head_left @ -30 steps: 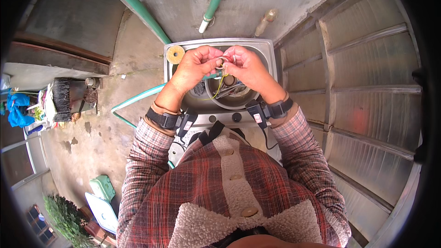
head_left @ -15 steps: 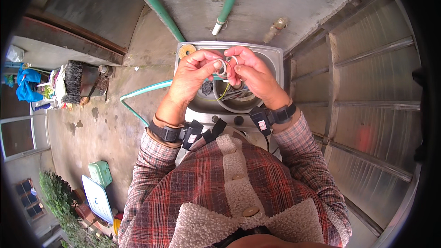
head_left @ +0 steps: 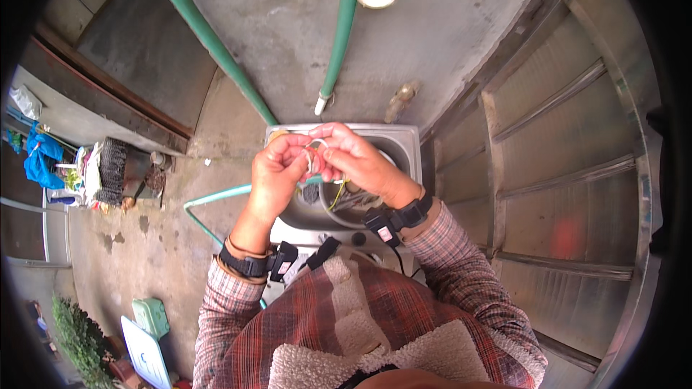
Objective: The person repairs a garden hose by removing a white plastic connector, inserting a rubber gasket, and reattaching the connector to the hose end. They then secure the connection with a yellow string.
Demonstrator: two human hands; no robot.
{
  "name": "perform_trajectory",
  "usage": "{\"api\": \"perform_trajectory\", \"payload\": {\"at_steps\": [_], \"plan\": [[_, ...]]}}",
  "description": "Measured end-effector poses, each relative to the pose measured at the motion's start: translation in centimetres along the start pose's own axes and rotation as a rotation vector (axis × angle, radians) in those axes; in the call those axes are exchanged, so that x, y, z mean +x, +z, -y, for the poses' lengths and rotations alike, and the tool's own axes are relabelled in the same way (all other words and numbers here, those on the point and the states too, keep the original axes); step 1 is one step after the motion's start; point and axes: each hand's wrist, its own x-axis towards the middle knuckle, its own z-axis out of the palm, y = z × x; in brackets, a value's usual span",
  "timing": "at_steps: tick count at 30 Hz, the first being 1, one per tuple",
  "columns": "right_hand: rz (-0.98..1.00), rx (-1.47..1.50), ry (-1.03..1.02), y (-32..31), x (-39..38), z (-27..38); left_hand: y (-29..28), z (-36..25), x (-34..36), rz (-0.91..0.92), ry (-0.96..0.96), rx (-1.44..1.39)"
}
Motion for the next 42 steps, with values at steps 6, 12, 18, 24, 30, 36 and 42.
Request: {"api": "perform_trajectory", "payload": {"at_steps": [6, 12, 18, 24, 30, 36, 42], "plan": [[0.151, -0.178, -0.148, 0.2, 1.0, 2.6, -0.5, -2.6, 0.3, 0.046, 0.025, 0.095], [0.096, -0.113, -0.168, -0.7, 1.6, 4.2, -1.3, -6.2, -0.2, -0.020, 0.164, 0.143], [-0.593, -0.020, -0.490, -6.4, 5.1, 8.1, -1.1, -12.0, 1.1, -0.031, 0.309, 0.291], [-0.437, -0.118, -0.464, -8.8, 7.2, 12.9, 4.4, -13.2, 8.4, -0.045, 0.389, 0.321], [-0.383, -0.191, -0.395, -8.8, 7.1, 14.3, 7.9, -12.1, 13.5, -0.155, 0.455, 0.290], [-0.523, -0.261, -0.454, -8.2, 6.1, 13.1, 8.7, -10.8, 14.3, -0.173, 0.399, 0.154], [-0.528, -0.302, -0.489, -7.7, 5.0, 12.2, 8.9, -10.2, 14.2, -0.132, 0.385, 0.164]]}}
